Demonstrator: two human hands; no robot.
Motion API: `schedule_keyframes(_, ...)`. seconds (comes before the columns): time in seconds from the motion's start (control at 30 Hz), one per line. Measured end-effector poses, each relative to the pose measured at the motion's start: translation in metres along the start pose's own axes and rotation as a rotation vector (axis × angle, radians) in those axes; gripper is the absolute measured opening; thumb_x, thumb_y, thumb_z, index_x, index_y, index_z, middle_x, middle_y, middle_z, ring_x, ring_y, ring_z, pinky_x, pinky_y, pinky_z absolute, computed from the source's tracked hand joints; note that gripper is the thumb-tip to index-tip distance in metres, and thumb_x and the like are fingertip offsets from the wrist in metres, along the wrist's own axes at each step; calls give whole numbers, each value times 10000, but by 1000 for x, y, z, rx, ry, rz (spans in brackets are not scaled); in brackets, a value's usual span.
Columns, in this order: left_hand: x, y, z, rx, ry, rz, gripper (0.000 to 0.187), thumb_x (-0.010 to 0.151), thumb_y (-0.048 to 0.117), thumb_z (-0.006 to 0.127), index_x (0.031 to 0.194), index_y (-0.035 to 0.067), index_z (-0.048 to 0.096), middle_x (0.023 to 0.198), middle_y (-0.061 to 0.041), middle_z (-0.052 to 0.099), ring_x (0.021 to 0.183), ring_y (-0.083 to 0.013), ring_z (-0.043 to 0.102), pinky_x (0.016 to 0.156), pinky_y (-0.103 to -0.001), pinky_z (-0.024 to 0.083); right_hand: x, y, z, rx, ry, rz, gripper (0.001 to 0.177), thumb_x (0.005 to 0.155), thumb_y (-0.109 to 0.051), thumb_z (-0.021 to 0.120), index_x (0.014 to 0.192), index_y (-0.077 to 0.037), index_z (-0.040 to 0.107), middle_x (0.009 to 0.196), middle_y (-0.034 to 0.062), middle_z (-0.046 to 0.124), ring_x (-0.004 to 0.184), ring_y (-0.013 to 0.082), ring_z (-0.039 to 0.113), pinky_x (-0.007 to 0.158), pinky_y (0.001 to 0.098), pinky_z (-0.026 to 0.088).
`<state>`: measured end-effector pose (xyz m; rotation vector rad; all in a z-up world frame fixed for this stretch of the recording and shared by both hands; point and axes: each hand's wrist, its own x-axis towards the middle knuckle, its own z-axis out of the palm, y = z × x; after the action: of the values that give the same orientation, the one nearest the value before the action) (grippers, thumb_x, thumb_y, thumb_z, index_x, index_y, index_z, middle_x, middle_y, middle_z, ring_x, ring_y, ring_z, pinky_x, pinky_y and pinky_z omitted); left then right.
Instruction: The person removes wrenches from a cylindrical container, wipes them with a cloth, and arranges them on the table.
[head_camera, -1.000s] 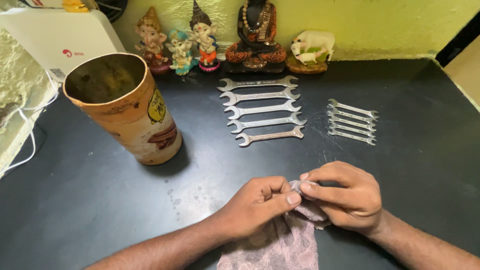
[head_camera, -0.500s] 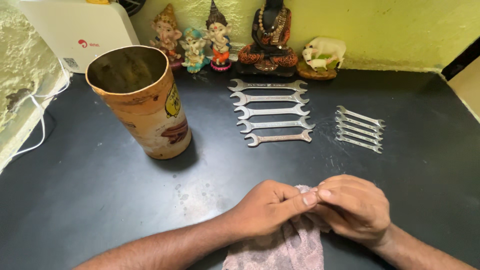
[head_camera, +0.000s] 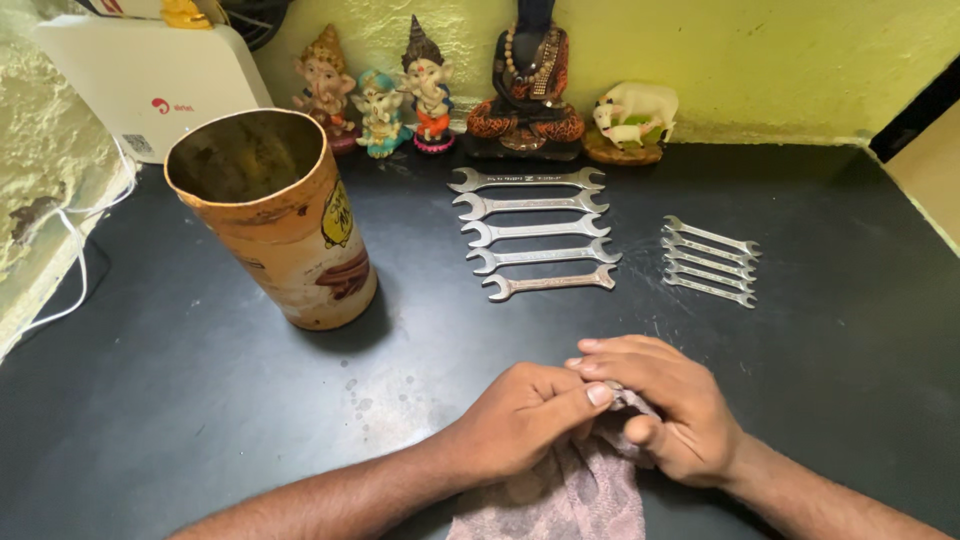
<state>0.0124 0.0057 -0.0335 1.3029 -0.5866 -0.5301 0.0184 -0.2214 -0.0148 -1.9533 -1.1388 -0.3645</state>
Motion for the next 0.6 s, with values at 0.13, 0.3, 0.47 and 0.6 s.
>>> schedule_keyframes(0.13,0,1,-1,23,23,67,401,1120,289,553,904,-28,670,790,-7,610,752,-71,547,673,-245,479,-10,6,1,95,-1,100,449,1072,-332,433,1259,2,667,1257,207,727,1253,345,667,1124,474,430)
schedule_keyframes(0.3,0,9,0,2,70,-3,389,1093,287,554,859,-7,654,771,-7,620,728,-65,558,652,-241,480,-20,24,-1,366,-44,508,259,911,-163,713,1054,38,794,958,151,821,862,223,779,756,336,610)
schedule_keyframes(0.47,0,14,0,14,78,-62,365,1065,306,558,873,9,646,758,-3,643,704,-69,591,639,-240,502,-21,25,-1,307,39,444,218,925,-137,712,1027,35,799,906,117,791,799,171,734,700,283,581)
schedule_keyframes(0.6,1,16,1,162,48,41,253,1023,243,667,971,-4,665,809,1,642,757,-48,568,658,-227,497,-22,21,-4,169,220,381,231,912,-114,719,1090,22,778,926,110,773,806,166,722,696,265,569)
